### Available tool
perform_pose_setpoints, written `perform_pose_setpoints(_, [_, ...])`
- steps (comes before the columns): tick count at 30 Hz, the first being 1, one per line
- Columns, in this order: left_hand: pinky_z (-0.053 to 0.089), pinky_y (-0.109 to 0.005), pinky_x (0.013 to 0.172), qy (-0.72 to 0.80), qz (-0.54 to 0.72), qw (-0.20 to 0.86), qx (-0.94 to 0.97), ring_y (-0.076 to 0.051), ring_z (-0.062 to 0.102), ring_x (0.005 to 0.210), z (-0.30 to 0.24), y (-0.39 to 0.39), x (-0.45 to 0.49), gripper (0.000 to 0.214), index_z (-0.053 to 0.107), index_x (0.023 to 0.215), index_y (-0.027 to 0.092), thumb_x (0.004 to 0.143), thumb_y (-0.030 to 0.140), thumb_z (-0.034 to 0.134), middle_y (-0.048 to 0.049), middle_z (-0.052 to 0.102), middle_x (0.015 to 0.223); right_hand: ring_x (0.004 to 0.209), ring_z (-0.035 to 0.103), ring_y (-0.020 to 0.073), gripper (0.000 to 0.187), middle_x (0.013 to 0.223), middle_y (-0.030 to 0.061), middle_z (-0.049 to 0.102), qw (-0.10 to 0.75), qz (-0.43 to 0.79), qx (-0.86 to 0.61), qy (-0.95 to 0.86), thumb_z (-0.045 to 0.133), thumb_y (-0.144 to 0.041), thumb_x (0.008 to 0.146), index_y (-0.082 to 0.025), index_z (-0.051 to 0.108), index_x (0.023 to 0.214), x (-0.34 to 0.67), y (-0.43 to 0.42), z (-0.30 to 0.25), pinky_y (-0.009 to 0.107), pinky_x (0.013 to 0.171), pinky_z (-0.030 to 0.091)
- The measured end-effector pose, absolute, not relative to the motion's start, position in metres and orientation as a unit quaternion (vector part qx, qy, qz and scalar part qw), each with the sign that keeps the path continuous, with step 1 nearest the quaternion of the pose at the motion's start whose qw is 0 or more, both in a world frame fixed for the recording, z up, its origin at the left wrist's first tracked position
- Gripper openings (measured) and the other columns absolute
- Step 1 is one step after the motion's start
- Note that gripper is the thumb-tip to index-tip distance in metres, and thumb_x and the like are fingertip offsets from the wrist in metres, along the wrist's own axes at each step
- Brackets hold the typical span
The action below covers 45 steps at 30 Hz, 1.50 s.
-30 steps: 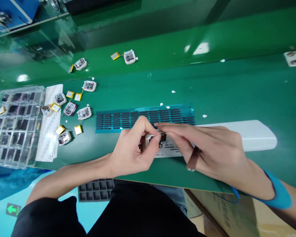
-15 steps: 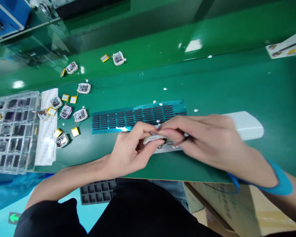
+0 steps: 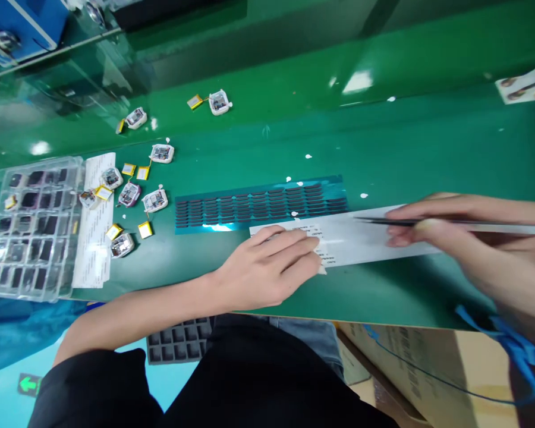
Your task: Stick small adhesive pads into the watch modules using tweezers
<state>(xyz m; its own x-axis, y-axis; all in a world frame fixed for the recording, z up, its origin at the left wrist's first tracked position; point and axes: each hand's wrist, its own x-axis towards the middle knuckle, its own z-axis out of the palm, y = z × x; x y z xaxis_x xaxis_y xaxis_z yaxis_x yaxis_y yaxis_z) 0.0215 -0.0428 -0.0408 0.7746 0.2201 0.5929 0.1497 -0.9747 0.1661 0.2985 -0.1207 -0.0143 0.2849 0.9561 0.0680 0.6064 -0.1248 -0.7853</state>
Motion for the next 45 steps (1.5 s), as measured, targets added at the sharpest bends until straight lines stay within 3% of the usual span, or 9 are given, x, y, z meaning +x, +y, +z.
perform_pose_setpoints(3, [0.057,-0.035,0.099,0.104,0.255,0.050,0.960,-0.023,0.076,0.117,-0.041,-0.042,0.020,0.018,0.070,0.106,0.012,0.102,0.006,0.054,-0.0096,0.083,0.122,0.071,0.078,0.0251,0.057,0.081,0.0079,0.081,0.355,0.315,-0.692,-0.544,0.073,-0.086,0.085,-0.030,0.084,0.075,0.288,-0.113,-0.015,0.036,0.067,0.069])
perform_pose_setpoints(6, [0.057,-0.036,0.098,0.104,0.241,0.044,0.964,-0.024,0.075,0.118,-0.041,-0.041,0.020,0.020,0.071,0.107,0.012,0.102,0.006,0.052,-0.0098,0.082,0.124,0.064,0.076,0.0226,0.071,0.075,0.0109,0.079,0.322,0.373,-0.653,-0.575,0.064,-0.090,0.088,-0.028,0.078,0.057,0.289,-0.104,-0.017,0.032,0.061,0.067])
perform_pose_setpoints(9, [0.056,-0.035,0.096,0.095,0.249,0.030,0.963,-0.023,0.075,0.116,-0.040,-0.041,0.021,0.021,0.071,0.104,0.014,0.107,0.009,0.051,-0.0075,0.082,0.124,0.052,0.067,0.0181,0.070,0.067,0.0094,0.075,0.321,0.406,-0.638,-0.571,0.065,-0.089,0.088,-0.025,0.080,0.064,0.290,-0.102,-0.019,0.029,0.051,0.061])
perform_pose_setpoints(15, [0.057,-0.035,0.096,0.052,0.259,0.046,0.963,-0.022,0.075,0.113,-0.039,-0.040,0.025,0.021,0.071,0.099,0.017,0.111,0.017,0.054,-0.0036,0.084,0.121,0.052,0.065,0.0173,0.077,0.064,0.0087,0.073,0.304,0.372,-0.643,-0.597,0.060,-0.091,0.090,-0.024,0.074,0.056,0.287,-0.107,-0.021,0.030,0.053,0.057])
perform_pose_setpoints(28, [0.056,-0.038,0.099,0.061,0.227,0.079,0.969,-0.025,0.074,0.119,-0.035,-0.038,0.023,0.020,0.071,0.108,0.016,0.107,0.010,0.053,-0.0021,0.083,0.125,0.067,0.074,0.0230,0.072,0.079,0.0108,0.080,0.298,0.433,-0.625,-0.577,0.065,-0.090,0.088,-0.025,0.079,0.062,0.291,-0.109,-0.019,0.036,0.068,0.066])
perform_pose_setpoints(33, [0.059,-0.039,0.097,0.061,0.232,0.096,0.966,-0.027,0.076,0.121,-0.037,-0.038,0.023,0.019,0.071,0.109,0.015,0.106,0.008,0.053,-0.0041,0.083,0.124,0.072,0.076,0.0239,0.057,0.078,0.0094,0.079,0.375,0.449,-0.623,-0.519,0.077,-0.078,0.089,-0.028,0.079,0.062,0.289,-0.106,-0.009,0.038,0.069,0.068])
perform_pose_setpoints(36, [0.063,-0.037,0.097,0.077,0.299,0.183,0.933,-0.026,0.080,0.115,-0.035,-0.037,0.022,0.017,0.071,0.113,0.011,0.105,0.008,0.057,-0.0098,0.084,0.120,0.077,0.078,0.0245,0.054,0.078,0.0080,0.078,0.426,0.371,-0.642,-0.518,0.078,-0.076,0.090,-0.030,0.078,0.061,0.280,-0.109,0.006,0.040,0.071,0.068])
perform_pose_setpoints(39, [0.065,-0.025,0.087,0.141,0.359,0.331,0.861,-0.017,0.083,0.097,-0.026,-0.036,0.019,0.020,0.073,0.121,0.009,0.104,0.007,0.063,-0.0111,0.085,0.115,0.077,0.077,0.0212,0.040,0.084,0.0043,0.079,0.472,0.320,-0.639,-0.516,0.077,-0.065,0.096,-0.033,0.082,0.072,0.267,-0.112,0.018,0.040,0.073,0.067])
perform_pose_setpoints(45, [0.064,-0.021,0.069,0.255,0.303,0.536,0.746,-0.012,0.078,0.076,-0.010,-0.032,0.015,0.032,0.074,0.126,0.012,0.096,0.004,0.065,-0.0073,0.085,0.115,0.064,0.074,0.0157,0.031,0.084,-0.0026,0.080,0.477,0.294,-0.549,-0.620,0.069,-0.040,0.106,-0.037,0.083,0.078,0.247,-0.095,0.014,0.031,0.058,0.061])
